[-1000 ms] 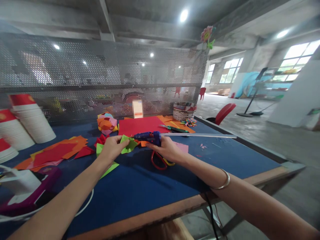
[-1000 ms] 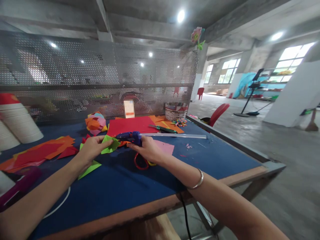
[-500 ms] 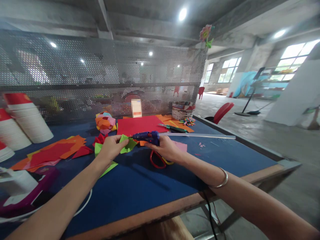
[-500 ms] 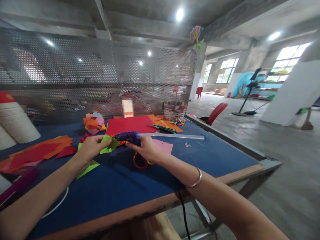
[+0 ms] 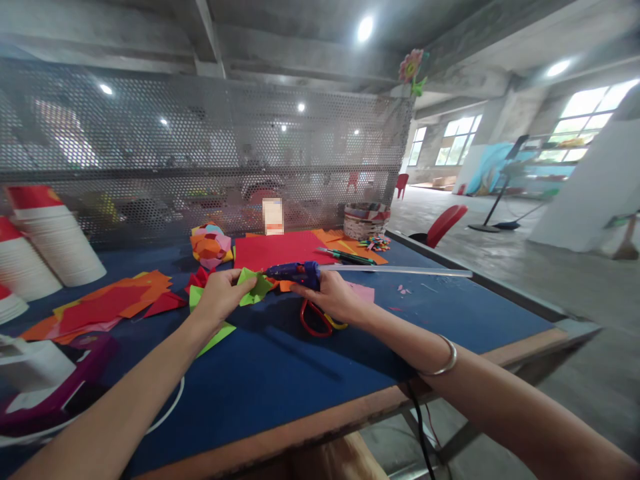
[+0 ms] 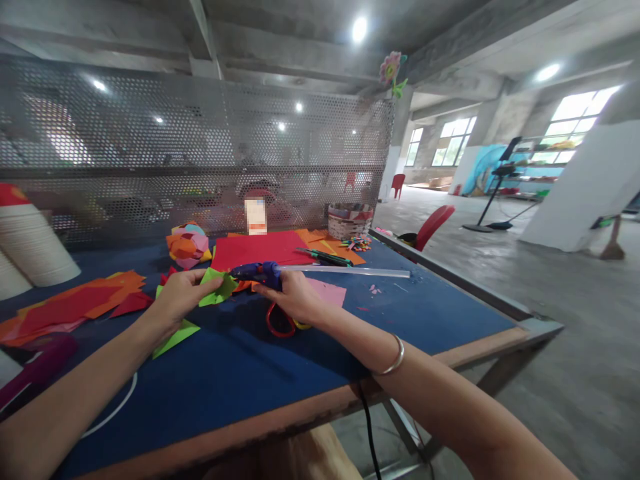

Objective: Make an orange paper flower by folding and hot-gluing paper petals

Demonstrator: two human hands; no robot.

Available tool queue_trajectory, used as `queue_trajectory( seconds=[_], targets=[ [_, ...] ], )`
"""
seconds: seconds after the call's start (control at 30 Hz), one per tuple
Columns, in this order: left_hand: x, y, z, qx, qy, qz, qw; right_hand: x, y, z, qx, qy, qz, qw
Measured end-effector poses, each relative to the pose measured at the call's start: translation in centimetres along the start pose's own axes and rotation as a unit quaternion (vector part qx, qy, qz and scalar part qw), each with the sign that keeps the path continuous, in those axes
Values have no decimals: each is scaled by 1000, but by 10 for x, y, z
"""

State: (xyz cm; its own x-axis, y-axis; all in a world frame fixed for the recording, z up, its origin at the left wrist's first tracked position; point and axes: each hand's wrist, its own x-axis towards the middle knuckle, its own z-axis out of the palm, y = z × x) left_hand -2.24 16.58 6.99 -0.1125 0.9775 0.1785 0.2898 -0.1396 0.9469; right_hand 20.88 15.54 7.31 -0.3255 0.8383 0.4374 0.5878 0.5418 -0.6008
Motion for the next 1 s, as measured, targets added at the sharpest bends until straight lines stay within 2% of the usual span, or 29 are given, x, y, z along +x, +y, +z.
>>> queue_trajectory(
  seconds=[0.57, 0.77, 0.9, 1.0],
  targets=[
    [-6, 10, -3, -4, 8, 15, 1000, 0, 0, -1, 4, -3, 17, 1000],
    [-6, 13, -4, -14, 30, 11, 999, 5, 12, 2, 69, 34, -21, 997],
    [-9, 14, 0, -48, -15, 0, 999, 7, 13, 1, 93, 59, 51, 993],
    [-15, 16, 5, -43, -40, 8, 998, 6, 8, -1, 215, 35, 116, 969]
  ],
)
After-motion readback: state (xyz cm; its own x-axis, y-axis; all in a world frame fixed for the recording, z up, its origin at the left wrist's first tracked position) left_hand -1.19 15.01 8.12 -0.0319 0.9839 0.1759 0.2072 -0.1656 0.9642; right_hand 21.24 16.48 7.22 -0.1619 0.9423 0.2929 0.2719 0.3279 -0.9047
